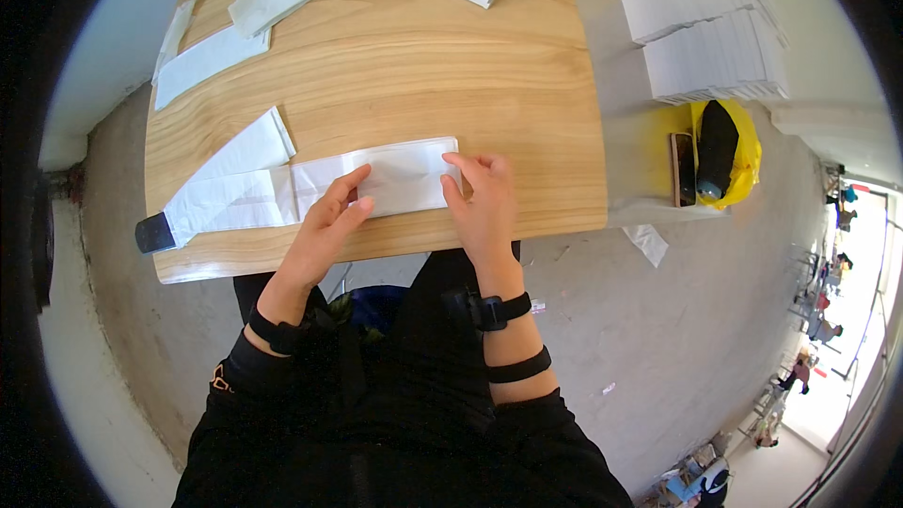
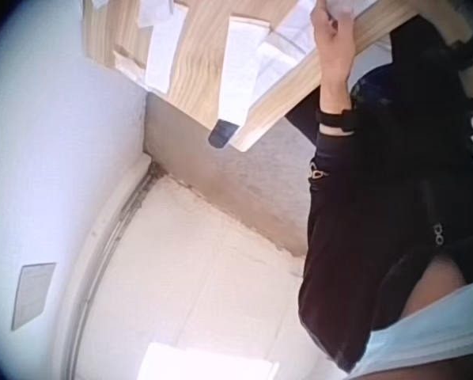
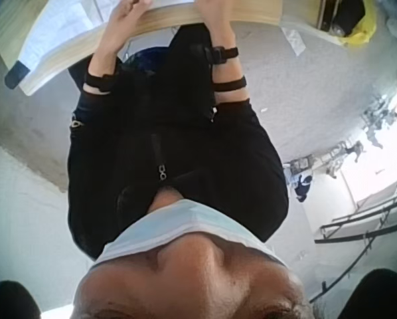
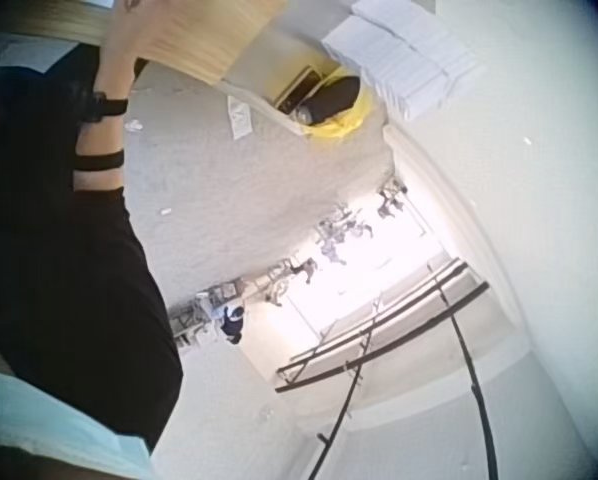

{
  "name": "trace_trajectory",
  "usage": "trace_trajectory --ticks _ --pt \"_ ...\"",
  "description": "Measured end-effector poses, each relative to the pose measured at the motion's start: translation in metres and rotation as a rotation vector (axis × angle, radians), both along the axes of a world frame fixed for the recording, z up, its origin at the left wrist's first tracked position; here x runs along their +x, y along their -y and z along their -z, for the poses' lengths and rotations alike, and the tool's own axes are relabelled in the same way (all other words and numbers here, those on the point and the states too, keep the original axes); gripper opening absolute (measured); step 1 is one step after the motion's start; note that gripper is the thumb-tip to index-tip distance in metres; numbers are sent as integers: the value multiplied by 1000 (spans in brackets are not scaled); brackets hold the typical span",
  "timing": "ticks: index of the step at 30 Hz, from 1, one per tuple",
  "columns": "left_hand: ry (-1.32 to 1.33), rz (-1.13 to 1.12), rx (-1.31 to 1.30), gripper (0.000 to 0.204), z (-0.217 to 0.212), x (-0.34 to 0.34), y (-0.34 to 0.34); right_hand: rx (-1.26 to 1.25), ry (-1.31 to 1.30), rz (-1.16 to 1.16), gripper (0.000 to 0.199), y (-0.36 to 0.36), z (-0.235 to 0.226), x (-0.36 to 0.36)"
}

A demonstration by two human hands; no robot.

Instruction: Folding rectangular white paper or foam sheets into smaller rectangles and stacking them.

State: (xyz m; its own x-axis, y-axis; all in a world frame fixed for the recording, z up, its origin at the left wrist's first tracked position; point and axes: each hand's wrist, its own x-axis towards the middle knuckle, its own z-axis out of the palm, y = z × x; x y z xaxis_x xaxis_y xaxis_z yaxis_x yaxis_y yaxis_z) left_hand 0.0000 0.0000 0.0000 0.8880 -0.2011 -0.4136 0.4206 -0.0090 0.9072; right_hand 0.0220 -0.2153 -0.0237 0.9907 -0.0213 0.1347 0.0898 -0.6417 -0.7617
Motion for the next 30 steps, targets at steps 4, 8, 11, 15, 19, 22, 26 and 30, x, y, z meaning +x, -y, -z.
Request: trace_trajectory --ticks 4,8,11,15,19,22,26,30 --pt "47 -23 28 57 3 -4 1 43 -81 37 28 0 8 0" --pt "147 -59 278 49 -6 -11 -7 12 -45 29 28 4 12 1" --pt "527 -155 691 48 -11 -18 -4 18 -61 33 28 3 10 2" --pt "732 214 971 68 -10 -19 17 50 -57 35 27 0 14 2" --pt "746 366 1056 87 7 -15 26 46 -70 33 27 -1 15 2" --pt "757 371 1077 101 24 -16 23 57 -81 18 28 -1 16 2" --pt "740 361 1078 103 29 -16 25 149 -116 -4 29 6 16 3" --pt "722 367 1074 103 28 -18 22 66 -104 -63 29 11 16 3"
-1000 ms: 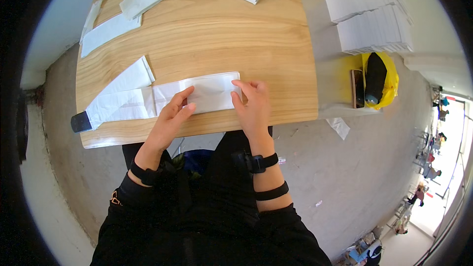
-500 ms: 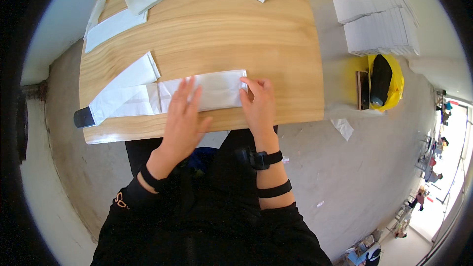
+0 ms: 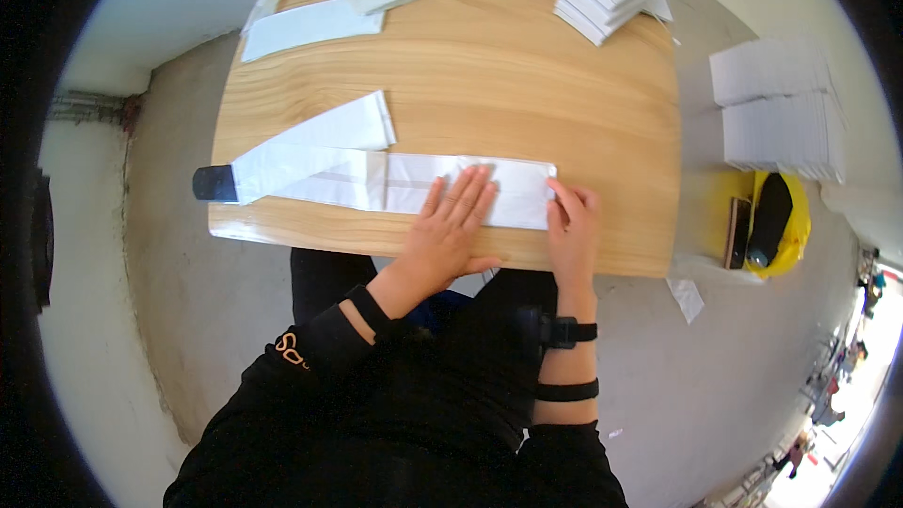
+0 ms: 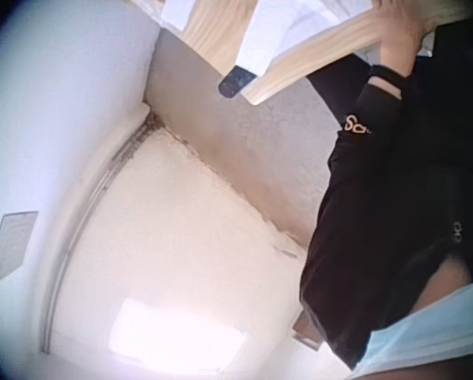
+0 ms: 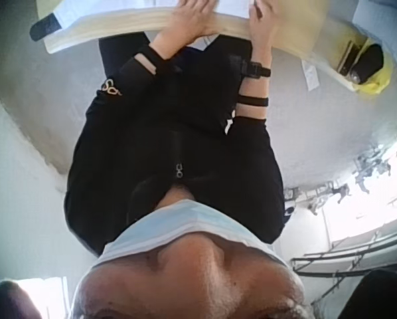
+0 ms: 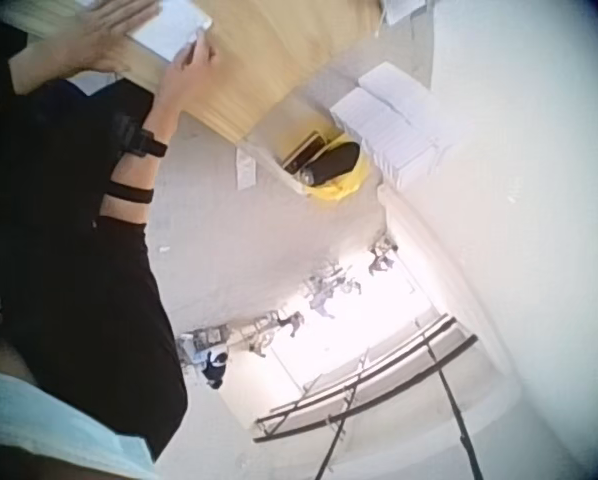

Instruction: Folding rectangular white paper or foam sheets into smaller rectangles and stacking them.

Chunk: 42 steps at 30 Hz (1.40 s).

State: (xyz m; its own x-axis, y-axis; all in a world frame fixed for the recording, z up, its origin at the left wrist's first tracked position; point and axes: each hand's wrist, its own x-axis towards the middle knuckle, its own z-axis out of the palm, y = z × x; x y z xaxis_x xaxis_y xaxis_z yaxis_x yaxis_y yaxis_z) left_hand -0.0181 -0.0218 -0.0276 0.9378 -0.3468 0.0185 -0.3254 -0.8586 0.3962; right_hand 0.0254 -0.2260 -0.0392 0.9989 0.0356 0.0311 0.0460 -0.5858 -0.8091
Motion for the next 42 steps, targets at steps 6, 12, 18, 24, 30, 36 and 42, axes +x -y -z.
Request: trace_trajectory --ticks 6,12,18,24,30,36,42 --pt "221 -346 -265 54 -16 -7 -64 55 20 216 26 3 -4 -7" --pt "369 -909 35 45 -9 -20 -210 119 70 295 25 6 -15 -11" --pt "0 -1132 126 31 -4 -22 -242 142 33 233 23 -15 -38 -17" --pt "156 -1025 115 17 -1 -24 -237 195 2 169 20 -24 -41 -21" --pt "308 -903 -491 8 -63 -24 -165 450 -179 6 20 -72 -63 -33" --pt "272 -386 -542 21 -72 -24 -64 996 -419 -171 38 -120 -64 -52" --pt "255 -118 -536 35 -63 -27 -33 1192 -583 122 30 -113 -68 -52"
